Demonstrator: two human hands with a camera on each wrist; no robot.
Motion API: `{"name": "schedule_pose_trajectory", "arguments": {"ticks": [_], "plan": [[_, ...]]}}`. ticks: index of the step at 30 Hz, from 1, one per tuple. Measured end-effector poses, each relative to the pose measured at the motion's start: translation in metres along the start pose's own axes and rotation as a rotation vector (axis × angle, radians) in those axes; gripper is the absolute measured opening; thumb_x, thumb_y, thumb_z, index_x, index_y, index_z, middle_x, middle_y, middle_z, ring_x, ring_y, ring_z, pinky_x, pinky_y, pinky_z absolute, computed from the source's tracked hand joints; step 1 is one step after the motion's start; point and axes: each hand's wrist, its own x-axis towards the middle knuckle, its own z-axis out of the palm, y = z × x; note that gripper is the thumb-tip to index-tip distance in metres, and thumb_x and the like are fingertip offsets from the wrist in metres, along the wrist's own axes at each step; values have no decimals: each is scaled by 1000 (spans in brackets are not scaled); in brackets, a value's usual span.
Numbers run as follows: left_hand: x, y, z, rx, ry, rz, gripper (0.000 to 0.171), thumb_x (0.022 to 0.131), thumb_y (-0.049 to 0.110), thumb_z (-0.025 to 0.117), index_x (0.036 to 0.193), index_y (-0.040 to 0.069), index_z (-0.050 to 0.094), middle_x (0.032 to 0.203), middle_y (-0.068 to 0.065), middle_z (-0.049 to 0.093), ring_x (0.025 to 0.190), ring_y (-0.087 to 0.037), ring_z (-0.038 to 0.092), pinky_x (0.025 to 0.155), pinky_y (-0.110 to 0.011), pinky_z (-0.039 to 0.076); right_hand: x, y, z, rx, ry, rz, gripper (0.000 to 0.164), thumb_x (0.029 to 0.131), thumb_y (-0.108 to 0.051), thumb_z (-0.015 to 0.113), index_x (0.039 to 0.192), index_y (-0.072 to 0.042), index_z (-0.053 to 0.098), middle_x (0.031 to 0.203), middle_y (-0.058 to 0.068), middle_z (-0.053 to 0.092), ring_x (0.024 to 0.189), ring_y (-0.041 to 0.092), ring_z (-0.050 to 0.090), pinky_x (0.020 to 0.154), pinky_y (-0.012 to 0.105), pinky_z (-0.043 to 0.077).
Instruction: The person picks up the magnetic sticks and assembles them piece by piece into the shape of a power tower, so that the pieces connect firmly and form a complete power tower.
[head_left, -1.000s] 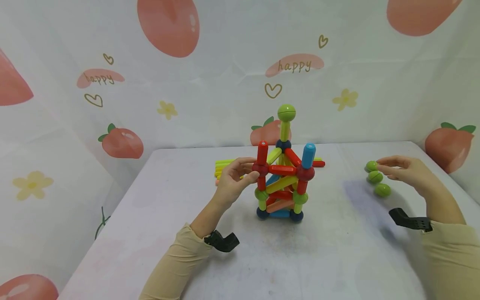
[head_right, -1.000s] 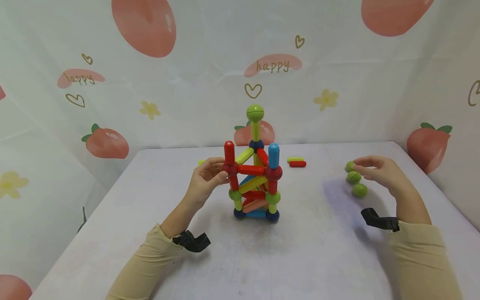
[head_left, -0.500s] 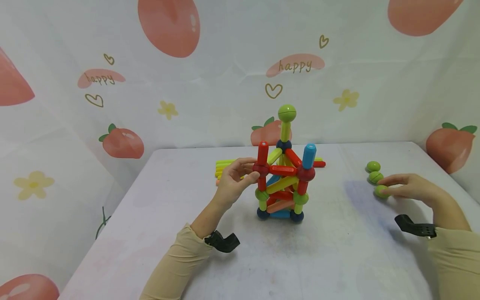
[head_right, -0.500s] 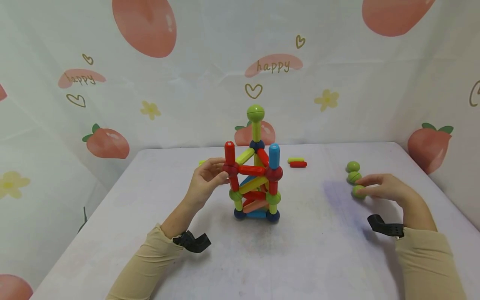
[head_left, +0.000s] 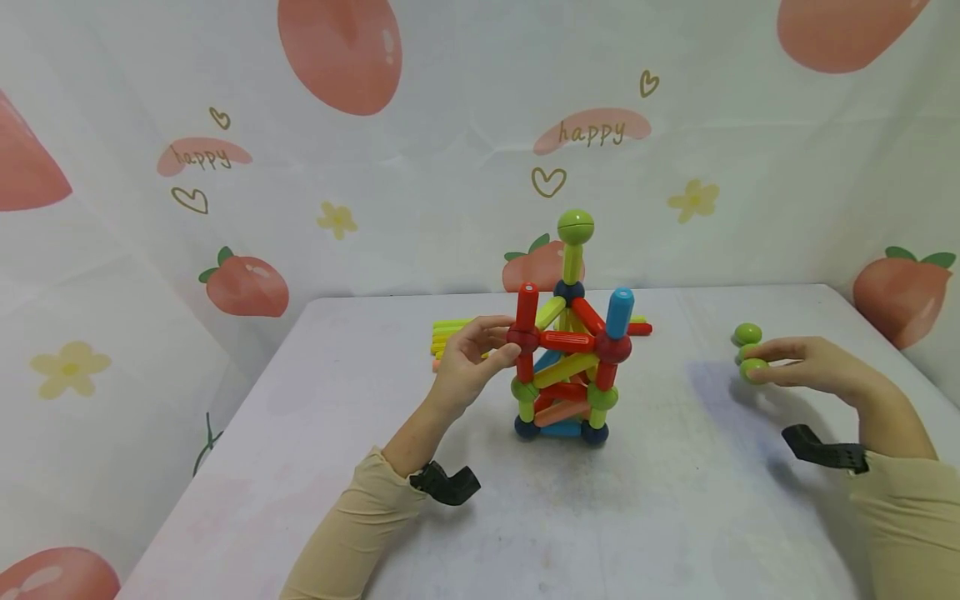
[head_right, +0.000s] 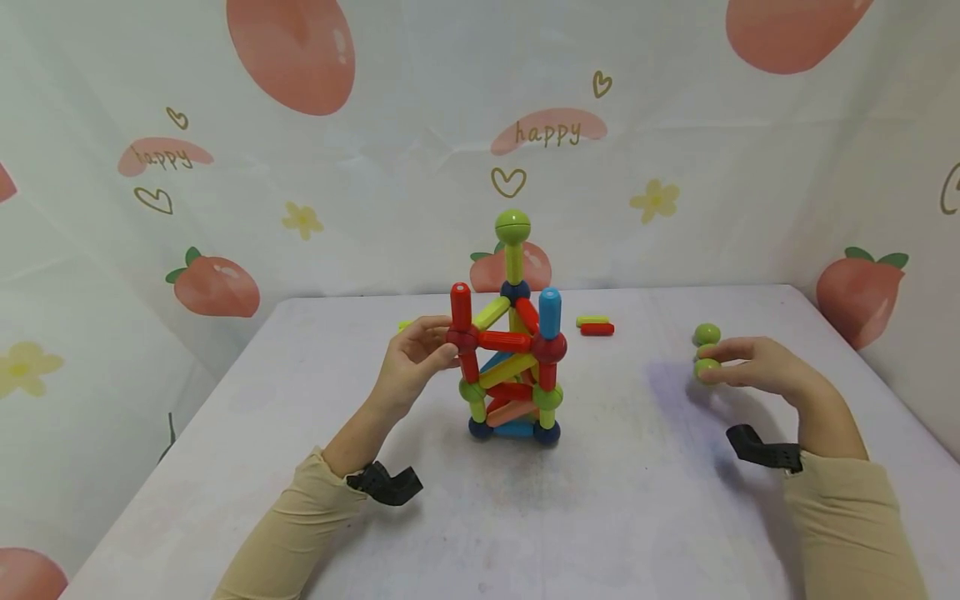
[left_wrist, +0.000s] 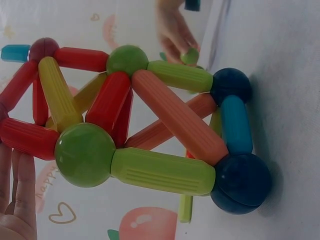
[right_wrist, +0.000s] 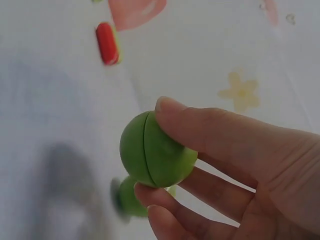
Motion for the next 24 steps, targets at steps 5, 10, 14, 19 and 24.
{"name": "schedule_pose_trajectory", "arguments": {"ticks": [5, 10, 14, 19, 24], "plan": [[0, 0, 0, -3, -4, 0, 74, 78, 50, 69, 121, -7, 50, 100, 9, 60, 96, -9, 57, 81, -27, 56, -3, -26, -8, 49, 70, -47, 46, 88, -37, 63, 123, -8, 56, 112, -14, 61, 93, -7, 53, 84, 48, 43], [1, 0, -1, -2, -1, -2, 75, 77, 51, 69, 121, -7, 50, 100, 9, 61, 96, -9, 57, 81, -27, 56, -4, -60, -14, 124, 156, -78, 50, 87, -36, 64, 127, -8, 52, 91, -40, 49, 82, -21, 48, 87, 59, 41], [1, 1, -1, 8, 1, -1, 71, 79, 48, 69, 121, -6, 50, 100, 9, 60, 96, -9, 58, 81, -27, 56, -6, -89, -15, 162, 236, -104, 48, 88, -36, 63, 128, -12, 52, 91, -39, 52, 83, -20, 51, 87, 46, 46], [0, 1, -1, 7, 1, -3, 68, 80, 45, 69, 121, -6, 50, 100, 9, 61, 96, -9, 58, 81, -27, 56, -10, -121, -14, 214, 354, -193, 40, 89, -30, 63, 125, -15, 54, 96, -35, 55, 88, -19, 52, 71, 10, 43], [1, 0, -1, 7, 3, -9, 70, 79, 47, 69, 121, -5, 50, 100, 9, 61, 96, -9, 58, 81, -27, 56, -12, -150, -10, 300, 432, -285, 38, 89, -25, 63, 125, -18, 56, 107, -26, 55, 94, -20, 53, 75, 1, 40]]}}
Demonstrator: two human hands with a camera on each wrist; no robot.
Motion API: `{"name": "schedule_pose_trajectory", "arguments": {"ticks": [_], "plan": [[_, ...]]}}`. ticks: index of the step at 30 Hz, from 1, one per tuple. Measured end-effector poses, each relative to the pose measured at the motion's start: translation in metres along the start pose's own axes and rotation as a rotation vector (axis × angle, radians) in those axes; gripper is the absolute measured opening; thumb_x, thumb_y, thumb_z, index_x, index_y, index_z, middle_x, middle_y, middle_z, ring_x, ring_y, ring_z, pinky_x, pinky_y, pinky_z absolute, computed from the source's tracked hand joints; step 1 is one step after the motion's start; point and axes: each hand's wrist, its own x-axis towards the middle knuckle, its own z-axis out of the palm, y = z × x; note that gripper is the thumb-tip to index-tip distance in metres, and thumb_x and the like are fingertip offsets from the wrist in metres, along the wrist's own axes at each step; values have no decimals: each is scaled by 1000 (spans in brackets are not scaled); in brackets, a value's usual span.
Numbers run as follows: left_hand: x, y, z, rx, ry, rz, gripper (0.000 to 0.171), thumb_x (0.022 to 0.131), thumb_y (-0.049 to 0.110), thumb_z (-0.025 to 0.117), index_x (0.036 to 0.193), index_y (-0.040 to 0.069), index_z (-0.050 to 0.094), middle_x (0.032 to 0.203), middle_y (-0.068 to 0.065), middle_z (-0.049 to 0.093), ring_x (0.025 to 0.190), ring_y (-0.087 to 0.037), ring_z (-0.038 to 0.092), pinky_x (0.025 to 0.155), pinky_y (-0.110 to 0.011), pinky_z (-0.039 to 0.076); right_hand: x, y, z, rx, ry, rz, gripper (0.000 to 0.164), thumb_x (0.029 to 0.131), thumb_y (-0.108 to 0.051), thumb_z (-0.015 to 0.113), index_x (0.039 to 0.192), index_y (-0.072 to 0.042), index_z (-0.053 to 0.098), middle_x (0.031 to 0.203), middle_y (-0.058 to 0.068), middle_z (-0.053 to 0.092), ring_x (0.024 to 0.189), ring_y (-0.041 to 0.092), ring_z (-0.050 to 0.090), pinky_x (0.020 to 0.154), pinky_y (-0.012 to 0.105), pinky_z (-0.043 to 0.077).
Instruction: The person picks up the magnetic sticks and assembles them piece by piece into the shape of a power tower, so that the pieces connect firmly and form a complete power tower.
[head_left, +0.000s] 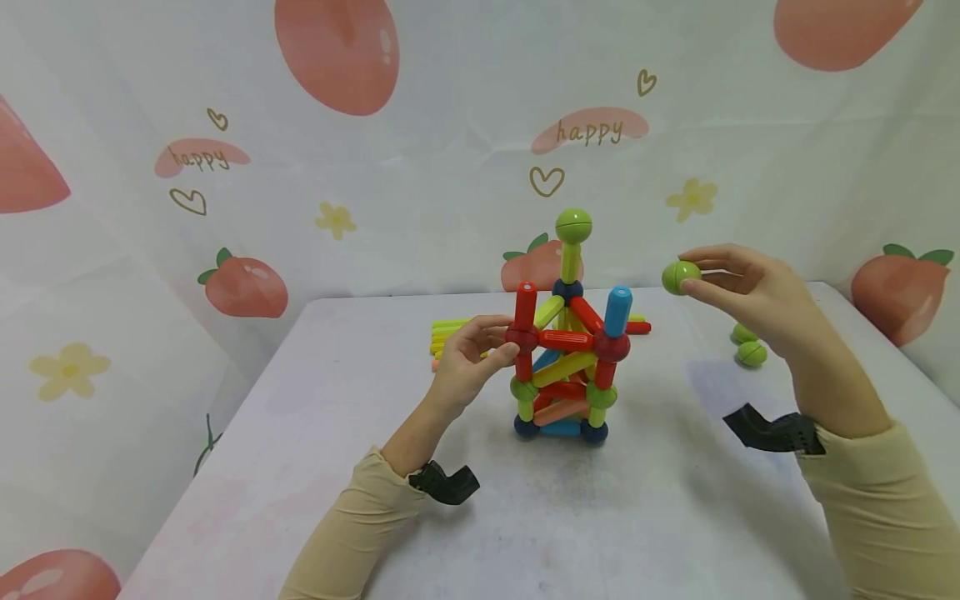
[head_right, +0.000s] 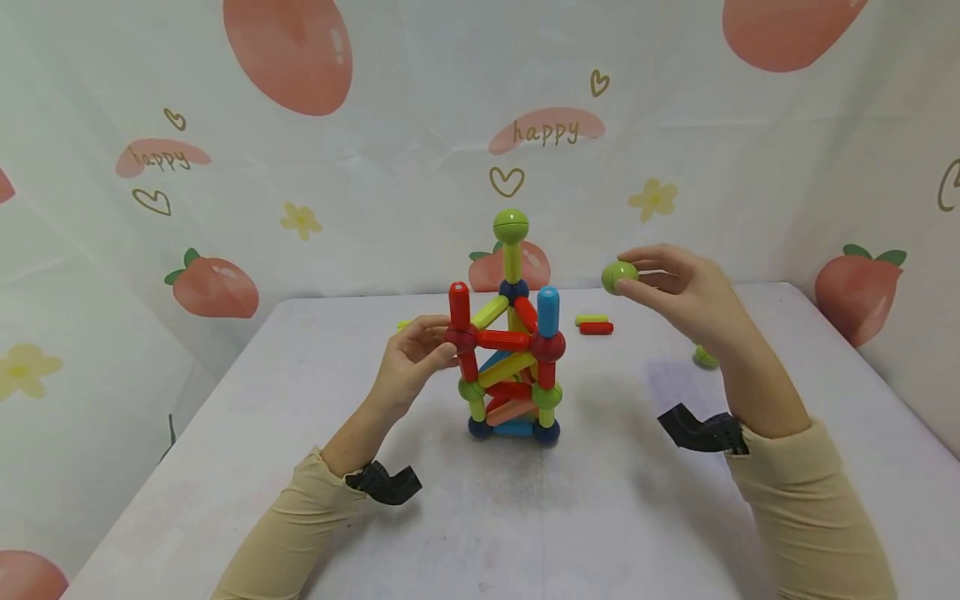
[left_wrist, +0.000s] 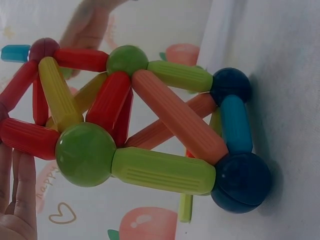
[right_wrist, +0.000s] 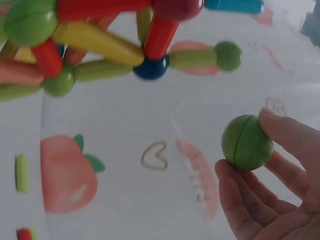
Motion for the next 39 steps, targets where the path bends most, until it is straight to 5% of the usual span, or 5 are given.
{"name": "schedule_pose_trajectory", "arguments": {"ticks": [7, 16, 24, 30, 39], "plan": [[1, -1, 1, 8, 5, 1, 72, 78, 49, 69, 121, -5, 51, 101, 8, 60, 96, -9, 58, 81, -27, 56, 0, -37, 11, 139, 41, -146, 35, 88, -11, 63, 122, -15, 58, 107, -11, 56, 94, -6, 60, 78, 4, 47], [1, -1, 2, 11, 6, -6, 74, 77, 51, 69, 121, -5, 51, 104, 2, 61, 96, -9, 58, 81, -28, 56, 3, -74, 34, 221, 48, -370, 33, 84, 2, 64, 116, -3, 59, 102, -11, 63, 89, 5, 63, 78, 9, 51], [0, 0, 1, -7, -5, 1, 71, 79, 47, 69, 121, -7, 49, 101, 10, 62, 96, -8, 58, 81, -26, 56, 4, -93, 57, 39, 89, -523, 38, 77, -1, 72, 114, -6, 63, 107, -1, 67, 96, -2, 57, 89, 12, 44], [0, 0, 1, -4, -7, 0, 72, 78, 47, 69, 121, -7, 49, 100, 11, 62, 96, -8, 58, 82, -26, 56, 6, -104, 65, 12, 97, -615, 42, 72, 0, 77, 112, -4, 63, 105, 8, 69, 98, 10, 57, 92, 16, 44], [0, 0, 1, -4, -7, 3, 64, 82, 39, 69, 121, -7, 49, 98, 11, 63, 96, -8, 59, 81, -26, 56, 7, -114, 73, -69, 100, -631, 40, 73, -9, 78, 111, -5, 65, 103, 9, 69, 95, 20, 55, 81, 32, 46]]}}
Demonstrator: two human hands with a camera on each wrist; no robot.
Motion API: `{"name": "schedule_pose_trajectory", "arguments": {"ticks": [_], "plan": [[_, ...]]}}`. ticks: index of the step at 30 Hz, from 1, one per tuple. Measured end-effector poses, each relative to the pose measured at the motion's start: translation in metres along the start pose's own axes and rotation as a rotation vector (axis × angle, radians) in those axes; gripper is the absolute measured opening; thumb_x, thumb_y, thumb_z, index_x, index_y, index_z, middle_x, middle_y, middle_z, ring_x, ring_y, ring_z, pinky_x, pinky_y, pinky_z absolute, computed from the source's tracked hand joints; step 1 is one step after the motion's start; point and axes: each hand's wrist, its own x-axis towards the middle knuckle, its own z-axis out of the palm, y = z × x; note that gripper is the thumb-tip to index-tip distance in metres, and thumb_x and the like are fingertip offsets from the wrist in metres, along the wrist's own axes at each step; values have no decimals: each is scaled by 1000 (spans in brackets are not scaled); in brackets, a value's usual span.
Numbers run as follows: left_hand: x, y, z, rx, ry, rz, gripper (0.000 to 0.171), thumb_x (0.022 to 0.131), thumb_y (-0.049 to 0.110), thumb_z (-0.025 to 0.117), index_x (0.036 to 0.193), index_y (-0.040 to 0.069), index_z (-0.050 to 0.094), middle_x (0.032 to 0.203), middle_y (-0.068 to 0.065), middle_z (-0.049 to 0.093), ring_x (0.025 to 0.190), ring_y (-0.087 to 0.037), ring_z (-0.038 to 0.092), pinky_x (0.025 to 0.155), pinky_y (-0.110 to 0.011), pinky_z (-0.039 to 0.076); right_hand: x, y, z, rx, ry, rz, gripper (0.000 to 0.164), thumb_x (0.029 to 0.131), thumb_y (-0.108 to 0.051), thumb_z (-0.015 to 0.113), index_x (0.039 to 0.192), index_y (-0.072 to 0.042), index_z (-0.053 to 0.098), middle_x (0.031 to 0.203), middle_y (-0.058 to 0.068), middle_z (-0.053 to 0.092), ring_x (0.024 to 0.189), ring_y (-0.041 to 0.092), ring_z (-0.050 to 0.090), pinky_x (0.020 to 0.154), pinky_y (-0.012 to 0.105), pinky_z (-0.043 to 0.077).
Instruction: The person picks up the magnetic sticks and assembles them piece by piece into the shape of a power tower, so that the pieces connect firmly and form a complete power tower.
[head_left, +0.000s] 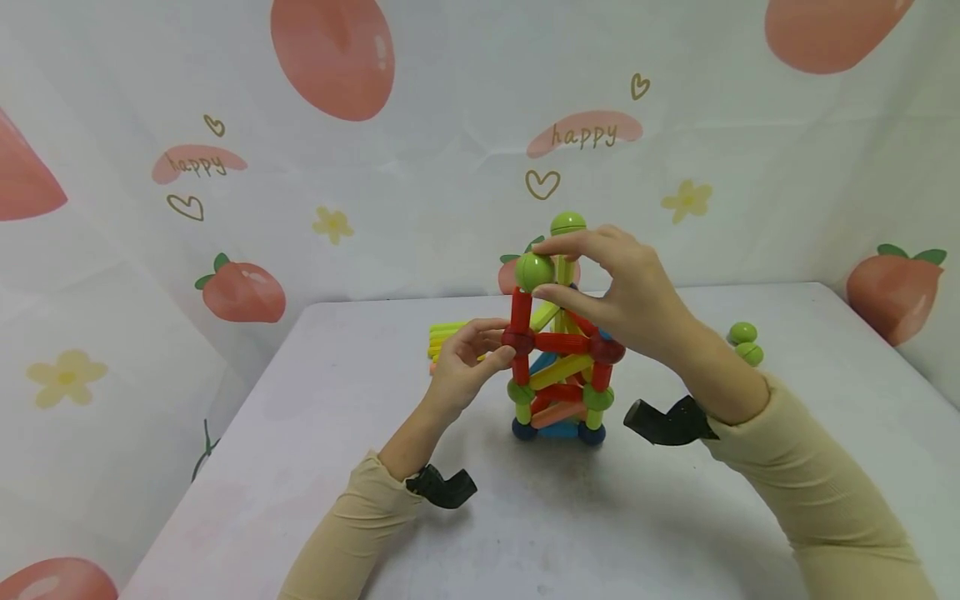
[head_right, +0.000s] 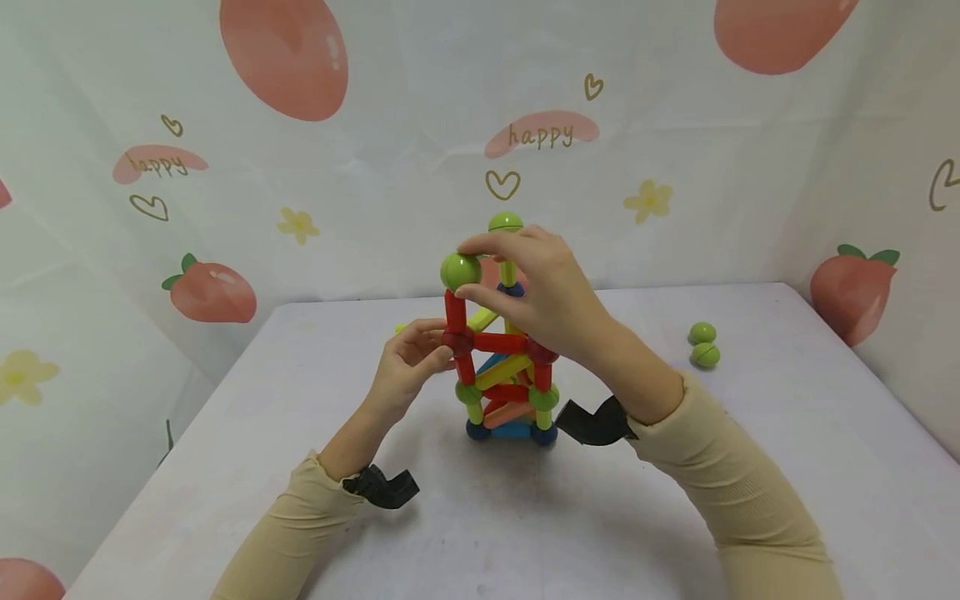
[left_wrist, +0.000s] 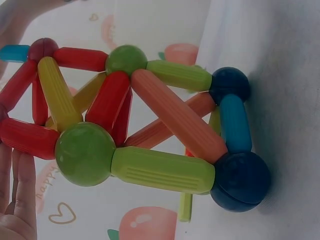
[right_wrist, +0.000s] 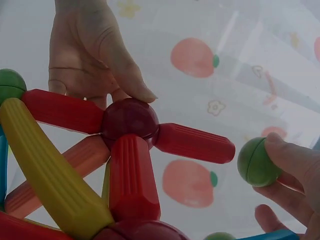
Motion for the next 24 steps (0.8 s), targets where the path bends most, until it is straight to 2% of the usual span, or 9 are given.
{"name": "schedule_pose_trajectory", "arguments": {"ticks": [6, 12, 19, 24], "plan": [[0, 1, 0, 2, -1, -5, 74, 77, 49, 69, 121, -7, 49, 99, 12, 63, 96, -7, 59, 82, -26, 56, 2, 0, 3, -19, -5, -36, 39, 73, -12, 79, 109, -5, 66, 99, 9, 69, 87, 23, 52, 72, 30, 39], [0, 0, -1, 7, -2, -6, 75, 76, 51, 69, 122, -6, 49, 100, 11, 62, 96, -7, 59, 83, -27, 56, 5, 0, 5, -24, -19, -41, 39, 73, -13, 79, 108, -6, 66, 101, 10, 70, 88, 23, 54, 77, 34, 40], [1, 0, -1, 10, 4, -8, 75, 76, 51, 69, 121, -6, 50, 99, 10, 62, 96, -8, 59, 83, -29, 56, 9, -3, 4, -61, -74, -27, 37, 77, -17, 76, 112, -9, 66, 101, 7, 70, 91, 22, 57, 84, 38, 41], [1, -2, -1, 16, 7, -12, 74, 77, 50, 69, 122, -6, 50, 99, 10, 62, 96, -8, 59, 83, -29, 56, 12, -3, 5, -81, -103, -47, 38, 78, -17, 75, 114, -10, 65, 99, 5, 70, 89, 19, 58, 84, 39, 41]]}}
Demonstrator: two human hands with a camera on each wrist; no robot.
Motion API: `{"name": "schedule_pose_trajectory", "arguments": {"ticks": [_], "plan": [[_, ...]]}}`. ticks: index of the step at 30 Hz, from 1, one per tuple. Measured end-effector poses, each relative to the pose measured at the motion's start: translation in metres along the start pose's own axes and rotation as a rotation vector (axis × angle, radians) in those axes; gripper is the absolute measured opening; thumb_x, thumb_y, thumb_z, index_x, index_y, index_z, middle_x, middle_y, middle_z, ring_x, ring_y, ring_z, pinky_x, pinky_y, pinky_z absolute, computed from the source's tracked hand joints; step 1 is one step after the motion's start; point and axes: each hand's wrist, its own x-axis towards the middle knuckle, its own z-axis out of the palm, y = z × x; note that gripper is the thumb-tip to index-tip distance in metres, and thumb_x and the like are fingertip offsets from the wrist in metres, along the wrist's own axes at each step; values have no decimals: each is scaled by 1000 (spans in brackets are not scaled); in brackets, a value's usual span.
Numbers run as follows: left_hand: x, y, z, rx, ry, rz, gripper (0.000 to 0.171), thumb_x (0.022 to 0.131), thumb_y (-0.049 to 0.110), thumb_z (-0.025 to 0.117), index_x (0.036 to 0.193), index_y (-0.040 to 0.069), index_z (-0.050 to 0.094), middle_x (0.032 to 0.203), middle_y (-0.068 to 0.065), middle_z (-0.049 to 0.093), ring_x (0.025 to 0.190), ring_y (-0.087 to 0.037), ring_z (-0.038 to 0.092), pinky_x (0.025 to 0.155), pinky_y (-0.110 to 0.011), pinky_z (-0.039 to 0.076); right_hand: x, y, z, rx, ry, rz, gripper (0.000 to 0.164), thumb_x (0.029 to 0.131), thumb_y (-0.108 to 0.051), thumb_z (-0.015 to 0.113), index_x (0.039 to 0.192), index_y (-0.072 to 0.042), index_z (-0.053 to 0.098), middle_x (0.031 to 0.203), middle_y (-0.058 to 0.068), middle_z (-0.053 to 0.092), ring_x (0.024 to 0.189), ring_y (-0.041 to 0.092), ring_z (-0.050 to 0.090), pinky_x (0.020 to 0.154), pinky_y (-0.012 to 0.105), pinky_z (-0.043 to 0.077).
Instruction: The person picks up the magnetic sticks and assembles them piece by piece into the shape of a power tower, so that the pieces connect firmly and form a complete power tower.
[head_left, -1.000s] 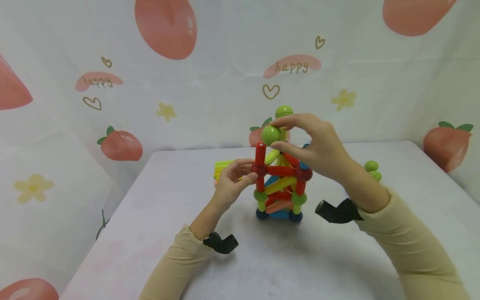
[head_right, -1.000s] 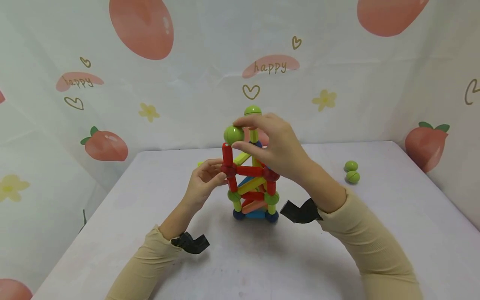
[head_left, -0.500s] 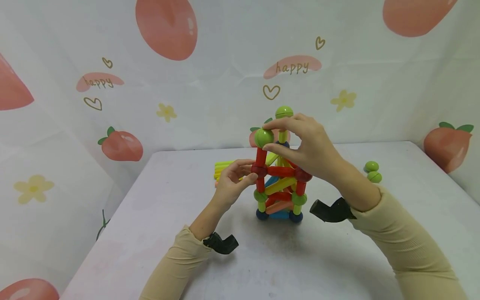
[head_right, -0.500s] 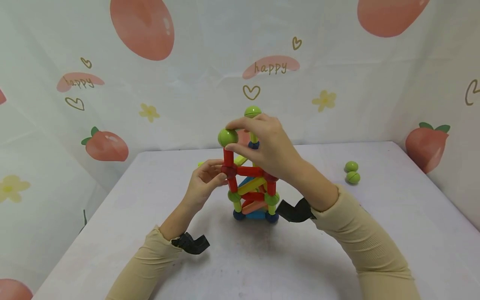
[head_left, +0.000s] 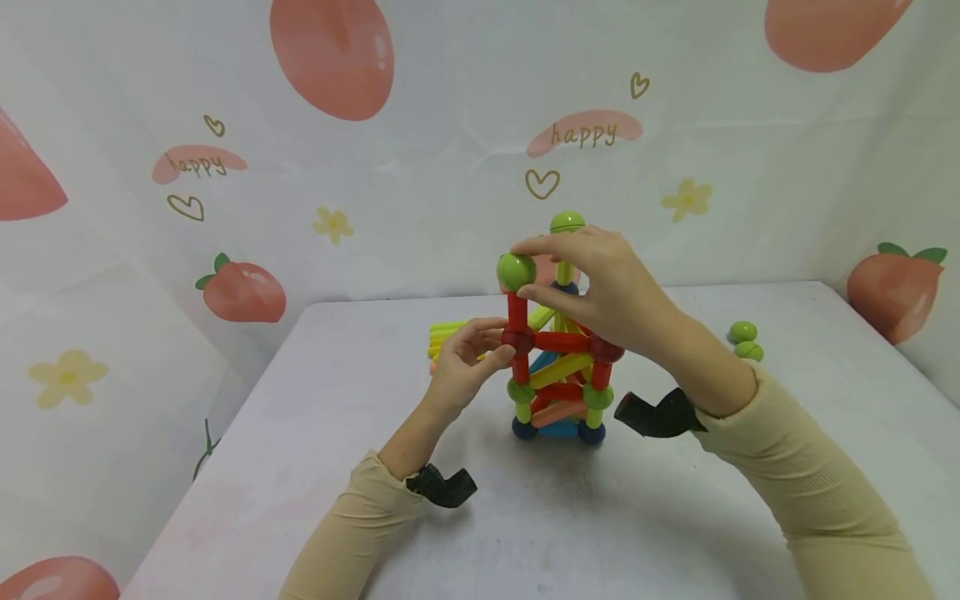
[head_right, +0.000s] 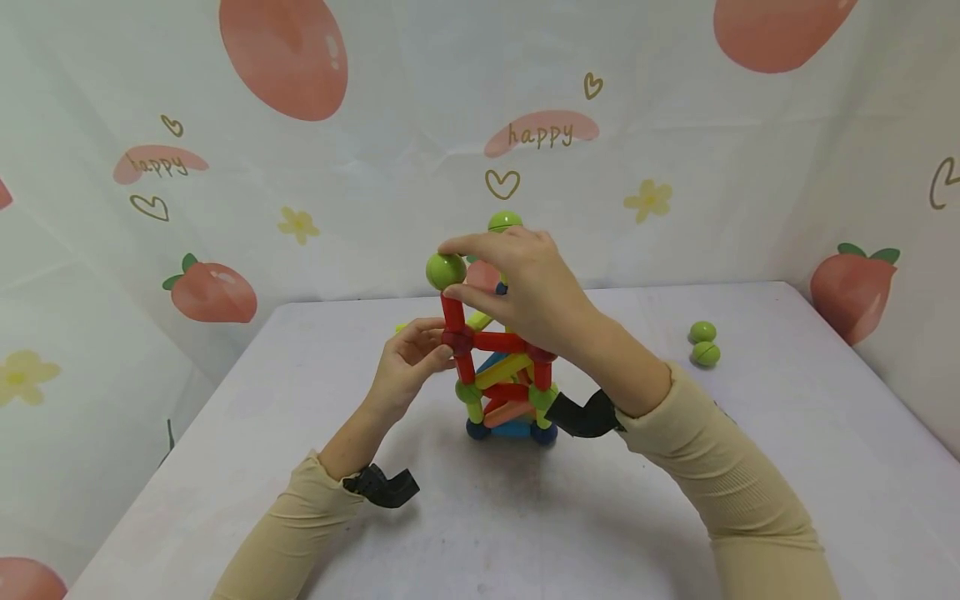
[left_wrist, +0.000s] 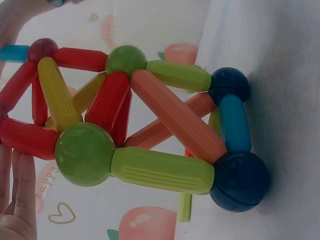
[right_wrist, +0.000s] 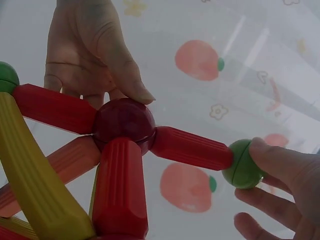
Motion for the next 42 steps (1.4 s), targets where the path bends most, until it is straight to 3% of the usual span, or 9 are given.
{"name": "schedule_pose_trajectory", "arguments": {"ticks": [8, 13, 17, 22, 29, 31, 34, 39, 42], "plan": [[0, 1, 0, -5, 1, 4, 71, 78, 47, 69, 121, -6, 50, 98, 11, 62, 96, -8, 59, 83, -28, 56, -2, 1, -3, 6, 29, -25, 41, 77, -13, 75, 116, -7, 64, 102, 7, 70, 88, 19, 58, 86, 37, 44], [0, 2, 1, -12, 5, -1, 67, 80, 42, 70, 122, -6, 50, 98, 11, 62, 96, -8, 59, 82, -27, 56, -11, 9, -14, 33, 93, 28, 39, 76, -7, 76, 112, -3, 64, 105, 9, 69, 88, 19, 59, 85, 22, 46], [-1, 3, 1, -9, 5, 0, 67, 80, 43, 70, 121, -6, 50, 98, 11, 62, 96, -8, 58, 82, -26, 56, -23, 22, -24, 39, 120, 105, 30, 79, -3, 71, 109, -3, 65, 105, 9, 69, 87, 5, 61, 84, 7, 43], [-1, 3, 1, -11, 3, -3, 75, 76, 50, 70, 121, -7, 49, 98, 12, 62, 95, -7, 58, 81, -24, 55, -46, 42, -34, 30, 108, 231, 23, 86, -8, 66, 109, -6, 66, 102, 7, 68, 83, -12, 52, 78, 1, 42], [-1, 3, 1, -27, 3, -1, 70, 78, 44, 71, 121, -8, 49, 97, 11, 62, 94, -7, 58, 80, -23, 55, -86, 85, -52, -22, 19, 506, 27, 89, -22, 62, 113, -10, 64, 91, -41, 50, 81, -18, 47, 70, -1, 39], [-1, 4, 1, -31, 5, -3, 68, 79, 41, 71, 121, -8, 49, 97, 11, 62, 94, -7, 58, 79, -23, 55, -99, 100, -57, -38, -17, 594, 30, 90, -27, 62, 114, -11, 63, 89, -43, 47, 79, -20, 46, 67, 0, 39], [-2, 5, 2, -35, 6, -1, 69, 79, 41, 71, 121, -9, 49, 97, 11, 61, 94, -7, 58, 79, -22, 55, -118, 124, -64, -89, -72, 680, 35, 90, -32, 60, 118, -10, 61, 97, -32, 53, 76, -23, 40, 65, 12, 41], [-2, 5, 2, -37, 3, 4, 70, 79, 42, 71, 122, -9, 48, 98, 11, 61, 94, -7, 58, 79, -22, 55, -146, 156, -71, -111, -155, 797, 45, 93, -36, 55, 123, -3, 55, 120, 19, 57, 72, -28, 32, 67, 34, 45], [-2, 5, 2, -40, 4, -1, 68, 79, 40, 71, 122, -9, 48, 98, 11, 61, 94, -7, 58, 79, -23, 55, -161, 171, -73, -106, -179, 847, 47, 92, -36, 56, 121, 1, 56, 106, 3, 64, 71, -25, 36, 65, 35, 47]]}}
